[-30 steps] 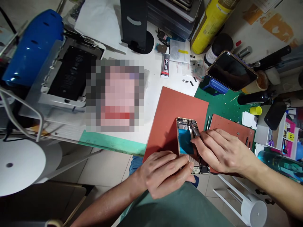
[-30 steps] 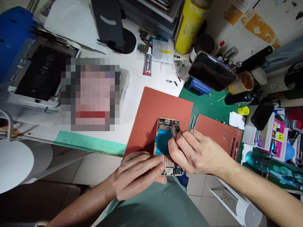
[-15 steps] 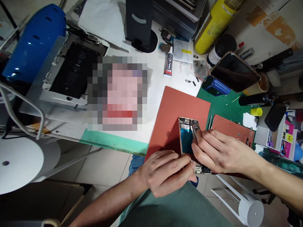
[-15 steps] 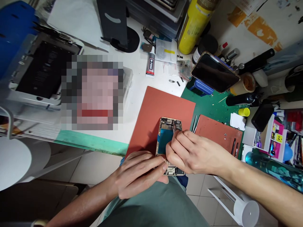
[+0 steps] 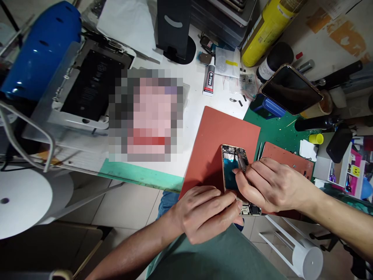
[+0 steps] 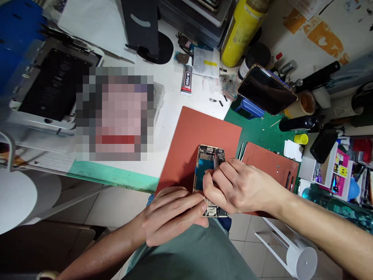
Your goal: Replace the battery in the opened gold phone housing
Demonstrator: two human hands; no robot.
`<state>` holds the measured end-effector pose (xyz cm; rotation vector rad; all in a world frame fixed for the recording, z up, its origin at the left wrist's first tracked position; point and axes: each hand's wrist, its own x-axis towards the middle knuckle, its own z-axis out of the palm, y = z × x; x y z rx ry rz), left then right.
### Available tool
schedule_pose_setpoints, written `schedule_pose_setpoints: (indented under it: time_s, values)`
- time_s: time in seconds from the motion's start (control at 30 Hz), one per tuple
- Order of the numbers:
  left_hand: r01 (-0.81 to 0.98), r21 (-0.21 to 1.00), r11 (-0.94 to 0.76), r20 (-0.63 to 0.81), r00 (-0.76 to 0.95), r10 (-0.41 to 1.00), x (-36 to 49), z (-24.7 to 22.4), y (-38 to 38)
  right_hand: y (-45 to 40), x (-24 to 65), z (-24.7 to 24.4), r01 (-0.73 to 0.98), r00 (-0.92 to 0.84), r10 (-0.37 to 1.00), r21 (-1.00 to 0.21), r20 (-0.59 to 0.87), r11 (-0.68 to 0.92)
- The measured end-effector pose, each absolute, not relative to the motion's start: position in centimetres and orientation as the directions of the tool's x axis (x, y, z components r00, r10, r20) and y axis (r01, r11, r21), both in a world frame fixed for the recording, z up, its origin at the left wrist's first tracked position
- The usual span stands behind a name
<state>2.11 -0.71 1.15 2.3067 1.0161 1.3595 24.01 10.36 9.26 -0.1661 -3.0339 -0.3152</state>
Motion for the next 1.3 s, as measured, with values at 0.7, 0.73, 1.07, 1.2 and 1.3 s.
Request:
schedule_pose_setpoints:
  time_s: [0.7,0.73,1.07,1.2,1.3]
  values:
    - [0.453,0.532,-0.715,0.648,0.326,0.688,2.1,1.1,-0.7,10.2,23.7,8.8,0.126,-0.989,0.102,0.241,0.108,0.962]
    - [0.455,0.519,-0.724,0.659,0.327,0.678,2.2,1.0,-0.6,10.1,23.8,8.9,0.131,-0.988,0.106,0.245,0.114,0.961]
    - [0.534,0.182,-0.825,0.617,0.592,0.519,1.0,-0.7,-2.6,0.3,31.9,7.4,0.859,-0.289,0.691,-0.140,0.663,0.493]
    - [0.531,0.036,-0.847,0.509,0.720,0.472,0.6,-0.8,-3.1,-5.5,31.3,3.2,0.862,0.169,0.786,-0.475,0.595,0.174]
    - [0.524,0.006,-0.851,0.454,0.757,0.469,0.7,-0.3,-3.0,-7.9,29.7,1.4,0.789,0.339,0.778,-0.610,0.530,0.072]
